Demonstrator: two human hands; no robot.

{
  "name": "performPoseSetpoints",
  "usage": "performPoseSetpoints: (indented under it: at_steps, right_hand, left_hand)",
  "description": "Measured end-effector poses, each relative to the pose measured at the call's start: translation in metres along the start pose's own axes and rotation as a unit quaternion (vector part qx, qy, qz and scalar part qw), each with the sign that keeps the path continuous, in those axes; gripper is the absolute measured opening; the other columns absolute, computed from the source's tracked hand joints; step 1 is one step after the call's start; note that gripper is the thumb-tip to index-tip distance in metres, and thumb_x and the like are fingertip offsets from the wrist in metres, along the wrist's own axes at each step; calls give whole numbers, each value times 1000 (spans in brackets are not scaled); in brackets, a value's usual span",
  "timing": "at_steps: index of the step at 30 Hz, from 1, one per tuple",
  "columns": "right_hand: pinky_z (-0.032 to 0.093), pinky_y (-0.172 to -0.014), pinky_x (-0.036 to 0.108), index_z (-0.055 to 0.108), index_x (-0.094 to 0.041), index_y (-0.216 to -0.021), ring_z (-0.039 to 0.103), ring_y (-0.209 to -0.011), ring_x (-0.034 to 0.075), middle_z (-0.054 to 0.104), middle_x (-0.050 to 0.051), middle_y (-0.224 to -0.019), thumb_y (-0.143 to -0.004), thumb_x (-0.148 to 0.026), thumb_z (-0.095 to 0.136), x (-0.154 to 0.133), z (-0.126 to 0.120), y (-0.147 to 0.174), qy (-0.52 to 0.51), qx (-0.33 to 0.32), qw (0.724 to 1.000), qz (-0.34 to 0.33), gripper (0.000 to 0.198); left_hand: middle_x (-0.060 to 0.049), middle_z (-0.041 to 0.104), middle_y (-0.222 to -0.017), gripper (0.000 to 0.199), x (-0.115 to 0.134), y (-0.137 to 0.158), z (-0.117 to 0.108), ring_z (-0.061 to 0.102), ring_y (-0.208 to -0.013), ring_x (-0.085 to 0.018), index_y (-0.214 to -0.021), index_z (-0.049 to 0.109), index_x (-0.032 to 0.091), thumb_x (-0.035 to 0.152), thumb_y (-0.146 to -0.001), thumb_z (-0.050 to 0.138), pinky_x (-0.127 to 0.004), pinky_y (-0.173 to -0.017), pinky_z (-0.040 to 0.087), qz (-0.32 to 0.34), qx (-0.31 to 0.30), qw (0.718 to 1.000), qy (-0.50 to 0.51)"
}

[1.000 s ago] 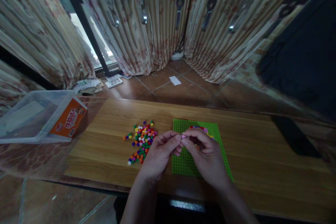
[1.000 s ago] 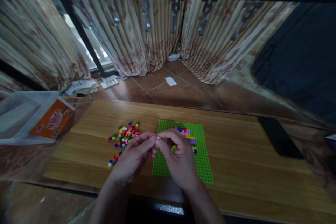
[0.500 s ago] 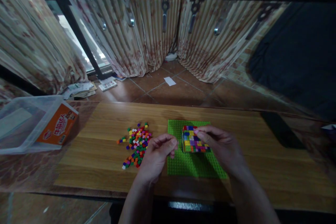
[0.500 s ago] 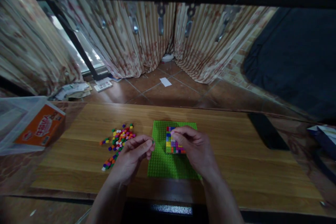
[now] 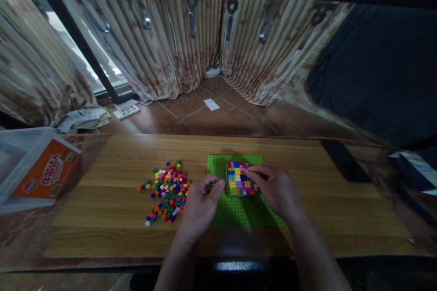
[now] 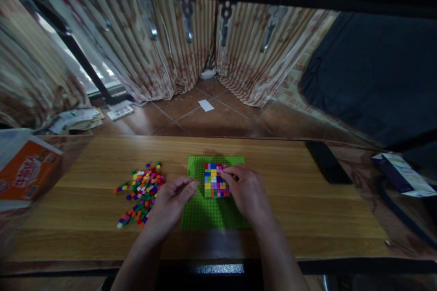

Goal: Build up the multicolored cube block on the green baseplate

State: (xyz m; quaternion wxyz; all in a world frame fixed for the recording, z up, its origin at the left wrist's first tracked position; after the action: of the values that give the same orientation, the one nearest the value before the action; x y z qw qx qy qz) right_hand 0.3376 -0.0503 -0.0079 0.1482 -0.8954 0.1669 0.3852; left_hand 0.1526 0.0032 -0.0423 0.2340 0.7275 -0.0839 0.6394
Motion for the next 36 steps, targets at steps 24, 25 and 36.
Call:
performPoseSetpoints:
  at_steps: [24, 25, 36]
  right_hand:
    - [53, -73, 33, 75, -24, -80, 70, -77, 20, 76, 3, -85, -80, -36, 66, 7, 12, 4, -81, 11, 996, 40, 16]
    - [53, -73, 33, 75, -23, -80, 70, -77, 20, 76, 3, -85, -80, -37, 66, 7, 11, 3, -86, 11, 995, 40, 17]
    - [53, -65, 33, 73, -19, -79, 68, -69, 20, 75, 6, -79, -70, -45, 73, 14, 9, 0, -131, 45, 985, 103, 27]
  left_hand:
    - [3, 47, -58, 27, 3, 4, 2, 40, -56, -11, -69, 61, 16, 39, -82, 59, -23, -55, 31, 15, -6, 1000, -12]
    - [3, 47, -58, 27, 4, 4, 2, 40, -56, -11, -69, 61, 16, 39, -82, 58, -23, -55, 31, 16, -5, 1000, -15]
    - [4, 43, -55, 24, 7, 5, 4, 38, -53, -11, -70, 61, 16, 36, -82, 57, -24, -52, 28, -1, -9, 1000, -28]
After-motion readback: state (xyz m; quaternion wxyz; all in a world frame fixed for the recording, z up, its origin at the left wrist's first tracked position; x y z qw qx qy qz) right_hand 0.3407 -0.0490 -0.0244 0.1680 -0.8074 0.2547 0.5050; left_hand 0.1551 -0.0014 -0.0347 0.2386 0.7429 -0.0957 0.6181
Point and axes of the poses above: each hand's wrist, its own y-axis away from the middle knuckle, its own z-axis out of the palm, x = y × z, the point moved 6 cm from there along -y, towards the middle knuckle
